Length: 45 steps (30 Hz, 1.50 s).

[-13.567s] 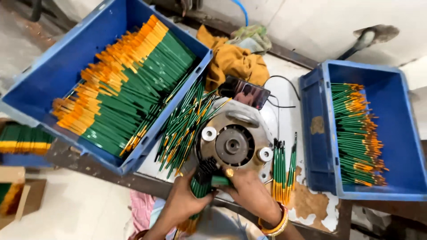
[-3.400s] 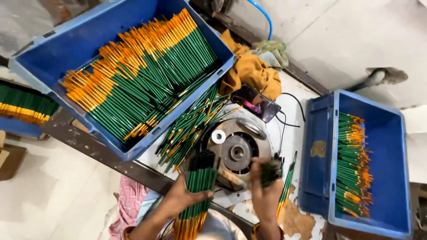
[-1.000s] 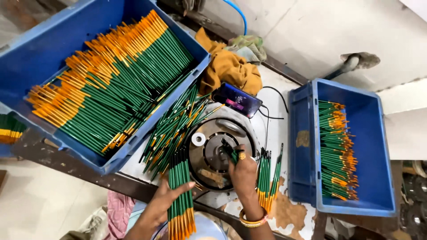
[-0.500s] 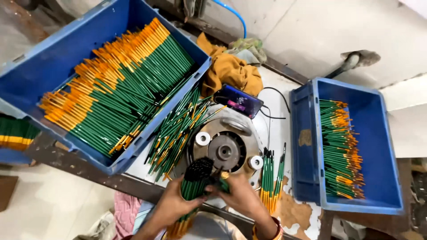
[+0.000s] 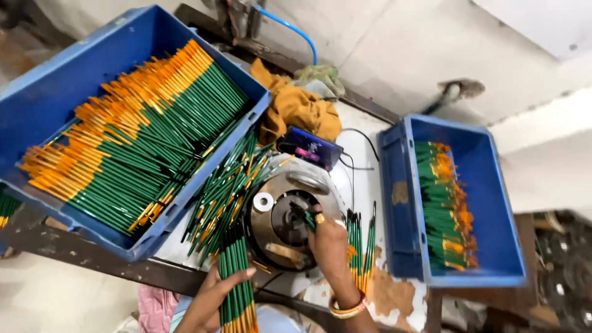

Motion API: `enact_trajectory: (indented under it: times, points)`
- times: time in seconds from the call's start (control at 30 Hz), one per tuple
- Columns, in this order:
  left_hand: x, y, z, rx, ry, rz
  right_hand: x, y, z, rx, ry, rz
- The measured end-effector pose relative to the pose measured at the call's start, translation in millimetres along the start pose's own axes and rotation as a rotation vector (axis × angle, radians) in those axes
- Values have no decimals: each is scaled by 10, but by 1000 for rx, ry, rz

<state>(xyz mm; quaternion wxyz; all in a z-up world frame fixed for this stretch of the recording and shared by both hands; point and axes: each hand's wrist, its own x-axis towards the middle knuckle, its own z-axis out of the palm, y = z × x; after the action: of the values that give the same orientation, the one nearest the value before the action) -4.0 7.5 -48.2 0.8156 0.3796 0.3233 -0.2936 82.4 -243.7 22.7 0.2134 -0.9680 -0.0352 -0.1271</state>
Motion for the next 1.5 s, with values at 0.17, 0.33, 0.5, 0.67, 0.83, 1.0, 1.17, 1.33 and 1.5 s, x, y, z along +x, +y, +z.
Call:
enact_trajectory:
  times: [0.17, 0.33, 0.5, 0.67, 0.83, 1.0, 1.17, 1.33, 1.5]
  points:
    - [-34, 34, 24, 47, 52, 22, 25, 2, 93, 22, -43, -126]
    - [24, 71, -14, -28, -65, 150, 8, -207, 158, 51, 26, -35]
    - [8, 111, 2, -14, -64, 126, 35, -242, 173, 80, 73, -65]
    - [-64, 10, -74, 33, -141, 85, 18, -64, 205, 34, -83, -61]
    - [-296, 252, 186, 169, -216, 149, -86, -710, -425, 620, 49, 141]
    - [-208, 310, 185, 446, -315, 459, -88, -591, -544, 364, -642, -195]
    - [-35, 195, 66, 444, -59, 222, -6, -272, -799, 609, -312, 15]
    - [-104, 124, 141, -14, -64, 70, -122, -236, -789, 429, -317, 199]
    - [-101, 151, 184, 179, -223, 148, -107, -566, -468, 452, -710, -37]
